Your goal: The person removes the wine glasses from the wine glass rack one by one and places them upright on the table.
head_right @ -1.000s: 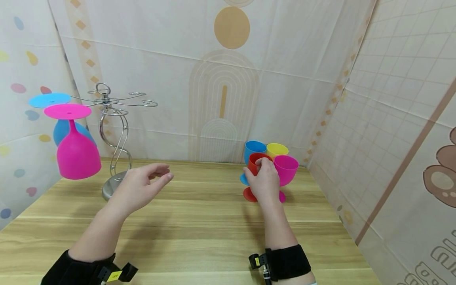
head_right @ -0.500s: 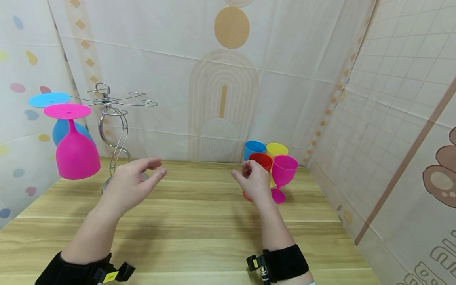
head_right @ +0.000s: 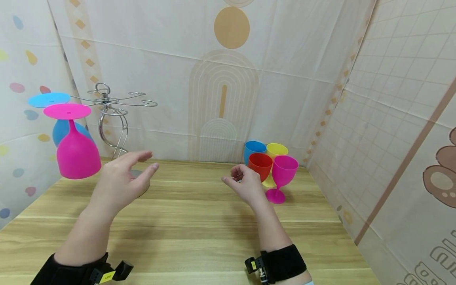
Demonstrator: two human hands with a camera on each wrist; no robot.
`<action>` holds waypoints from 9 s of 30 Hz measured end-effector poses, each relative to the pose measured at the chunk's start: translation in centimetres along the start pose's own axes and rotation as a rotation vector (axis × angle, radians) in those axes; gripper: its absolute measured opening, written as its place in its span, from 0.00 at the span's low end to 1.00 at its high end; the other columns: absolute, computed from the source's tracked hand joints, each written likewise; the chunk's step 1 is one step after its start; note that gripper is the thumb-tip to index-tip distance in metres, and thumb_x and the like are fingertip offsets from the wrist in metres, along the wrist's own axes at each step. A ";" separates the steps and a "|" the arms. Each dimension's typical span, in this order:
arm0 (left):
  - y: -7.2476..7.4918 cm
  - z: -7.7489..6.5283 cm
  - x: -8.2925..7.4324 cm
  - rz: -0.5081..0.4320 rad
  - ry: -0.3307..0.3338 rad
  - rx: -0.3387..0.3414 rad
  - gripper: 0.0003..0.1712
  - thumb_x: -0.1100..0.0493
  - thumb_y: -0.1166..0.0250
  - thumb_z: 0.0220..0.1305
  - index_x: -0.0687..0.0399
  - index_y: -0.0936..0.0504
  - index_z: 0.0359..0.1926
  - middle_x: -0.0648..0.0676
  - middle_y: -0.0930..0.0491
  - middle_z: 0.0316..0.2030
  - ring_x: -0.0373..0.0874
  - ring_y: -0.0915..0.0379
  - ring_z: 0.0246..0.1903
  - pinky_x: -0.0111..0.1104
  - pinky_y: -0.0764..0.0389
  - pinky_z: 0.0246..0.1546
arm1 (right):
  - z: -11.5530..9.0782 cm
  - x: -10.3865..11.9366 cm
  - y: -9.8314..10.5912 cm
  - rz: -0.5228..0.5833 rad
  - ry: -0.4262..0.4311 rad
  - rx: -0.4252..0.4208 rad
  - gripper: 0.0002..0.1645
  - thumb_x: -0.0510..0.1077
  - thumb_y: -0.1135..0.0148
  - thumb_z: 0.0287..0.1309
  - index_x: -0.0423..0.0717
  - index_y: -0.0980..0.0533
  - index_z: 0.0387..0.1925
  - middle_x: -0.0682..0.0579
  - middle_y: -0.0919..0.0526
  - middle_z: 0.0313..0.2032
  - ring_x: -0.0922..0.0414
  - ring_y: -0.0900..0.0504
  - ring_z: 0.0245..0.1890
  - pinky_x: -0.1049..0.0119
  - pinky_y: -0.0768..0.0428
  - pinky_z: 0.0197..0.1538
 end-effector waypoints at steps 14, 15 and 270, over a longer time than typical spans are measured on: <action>2.6 1.1 -0.1 0.019 -0.087 -0.137 0.27 0.58 0.28 0.60 0.64 0.19 0.59 0.61 0.16 0.52 0.60 0.22 0.54 0.57 0.21 0.53 | -0.1 -0.5 -1.7 0.020 -0.027 0.096 0.25 0.55 0.23 0.54 0.51 0.20 0.51 0.54 0.16 0.44 0.53 0.17 0.45 0.60 0.14 0.44; 2.8 1.3 -0.2 0.028 -0.096 -0.136 0.27 0.58 0.28 0.60 0.63 0.19 0.59 0.61 0.16 0.52 0.60 0.23 0.55 0.57 0.21 0.53 | -0.1 -0.5 -1.8 0.023 -0.029 0.098 0.25 0.55 0.23 0.54 0.51 0.20 0.51 0.55 0.16 0.44 0.54 0.17 0.45 0.60 0.14 0.45; 8.5 7.2 4.0 0.462 -0.069 0.178 0.31 0.71 0.40 0.68 0.59 0.28 0.71 0.64 0.27 0.66 0.62 0.37 0.69 0.63 0.27 0.55 | -0.3 -1.6 -2.6 -0.052 -0.080 0.187 0.30 0.59 0.25 0.55 0.50 0.21 0.55 0.57 0.17 0.42 0.54 0.17 0.43 0.59 0.15 0.44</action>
Point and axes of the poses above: each hand's wrist, its own z-axis towards the middle knuckle, its own y-axis out of the back of the hand, x = y × z, the point moved 7 cm from there along z, towards the middle knuckle
